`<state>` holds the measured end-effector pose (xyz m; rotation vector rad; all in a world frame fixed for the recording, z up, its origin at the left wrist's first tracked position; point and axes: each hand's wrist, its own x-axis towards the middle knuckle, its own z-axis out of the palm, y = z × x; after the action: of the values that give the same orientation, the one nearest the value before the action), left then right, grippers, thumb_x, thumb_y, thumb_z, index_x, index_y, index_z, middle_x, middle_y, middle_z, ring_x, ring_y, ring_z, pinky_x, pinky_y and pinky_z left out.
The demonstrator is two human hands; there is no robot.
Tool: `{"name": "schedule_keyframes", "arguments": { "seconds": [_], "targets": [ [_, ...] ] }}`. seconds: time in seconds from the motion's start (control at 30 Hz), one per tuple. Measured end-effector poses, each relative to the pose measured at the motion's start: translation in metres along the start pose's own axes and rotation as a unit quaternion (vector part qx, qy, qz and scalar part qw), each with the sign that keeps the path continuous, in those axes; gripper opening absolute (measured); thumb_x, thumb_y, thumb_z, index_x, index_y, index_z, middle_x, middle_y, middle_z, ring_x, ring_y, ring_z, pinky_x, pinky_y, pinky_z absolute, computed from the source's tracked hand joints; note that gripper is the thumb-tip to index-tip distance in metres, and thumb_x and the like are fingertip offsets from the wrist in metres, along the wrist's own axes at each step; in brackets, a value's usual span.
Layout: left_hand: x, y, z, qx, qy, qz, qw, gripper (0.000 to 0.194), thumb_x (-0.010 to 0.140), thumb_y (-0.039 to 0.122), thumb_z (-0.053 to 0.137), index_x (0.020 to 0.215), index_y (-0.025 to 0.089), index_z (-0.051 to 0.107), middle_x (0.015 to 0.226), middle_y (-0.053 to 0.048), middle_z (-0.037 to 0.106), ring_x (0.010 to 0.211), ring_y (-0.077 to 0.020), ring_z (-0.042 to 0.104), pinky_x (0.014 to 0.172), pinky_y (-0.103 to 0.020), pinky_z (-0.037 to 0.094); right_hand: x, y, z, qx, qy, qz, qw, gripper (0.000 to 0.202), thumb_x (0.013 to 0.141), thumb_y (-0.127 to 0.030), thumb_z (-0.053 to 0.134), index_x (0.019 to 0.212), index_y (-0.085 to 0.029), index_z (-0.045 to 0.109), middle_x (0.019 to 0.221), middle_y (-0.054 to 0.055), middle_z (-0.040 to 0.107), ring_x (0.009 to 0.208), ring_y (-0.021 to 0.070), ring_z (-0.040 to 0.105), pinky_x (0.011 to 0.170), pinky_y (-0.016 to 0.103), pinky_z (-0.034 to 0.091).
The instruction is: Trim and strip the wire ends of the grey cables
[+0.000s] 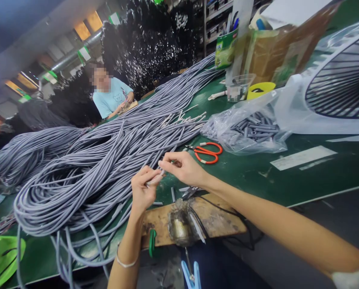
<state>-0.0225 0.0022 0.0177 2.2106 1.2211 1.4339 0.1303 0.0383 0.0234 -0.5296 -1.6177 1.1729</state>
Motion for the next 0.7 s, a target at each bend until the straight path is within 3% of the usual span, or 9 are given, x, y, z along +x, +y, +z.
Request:
{"name": "schedule_keyframes", "arguments": {
  "seconds": [0.17,0.33,0.5,0.7],
  "targets": [
    [-0.002,0.0,-0.001,-0.022,0.036,0.017,0.999,0.016,0.08,0.028,0.061,0.074,0.018,0.072,0.059,0.0,0.06,0.052,-0.0099,0.05,0.05,-0.022,0.037,-0.001,0.005,0.007,0.051,-0.007,0.037,0.998,0.036,0.078,-0.04,0.047,0.051,-0.019,0.038,0.046,-0.006,0.031,0.045,0.0059,0.027,0.043,0.022,0.022],
    [0.0,0.002,-0.001,0.043,0.101,0.006,0.994,0.013,0.08,0.023,0.06,0.073,0.018,0.071,0.056,0.002,0.054,0.052,-0.0092,0.047,0.05,-0.021,0.036,-0.005,-0.002,0.006,0.064,-0.048,0.024,0.997,0.036,0.078,-0.042,0.048,0.053,-0.018,0.038,0.051,-0.006,0.032,0.045,0.0052,0.026,0.043,0.022,0.021],
    [-0.005,0.005,0.002,0.078,0.093,0.059,0.991,0.011,0.078,0.017,0.06,0.08,0.019,0.071,0.06,0.002,0.056,0.053,-0.0093,0.049,0.051,-0.022,0.037,-0.002,-0.005,0.002,0.045,-0.023,0.003,0.999,0.043,0.078,-0.052,0.051,0.055,-0.019,0.036,0.053,-0.007,0.028,0.046,0.0054,0.023,0.043,0.022,0.02],
    [-0.007,0.008,0.001,0.068,0.114,0.068,0.989,0.01,0.079,0.019,0.06,0.078,0.02,0.07,0.06,0.001,0.058,0.053,-0.0102,0.05,0.052,-0.023,0.039,-0.002,0.004,0.008,0.054,-0.017,0.05,0.997,0.044,0.079,-0.052,0.05,0.052,-0.019,0.036,0.049,-0.007,0.028,0.046,0.0058,0.024,0.043,0.022,0.02]
  ]
}}
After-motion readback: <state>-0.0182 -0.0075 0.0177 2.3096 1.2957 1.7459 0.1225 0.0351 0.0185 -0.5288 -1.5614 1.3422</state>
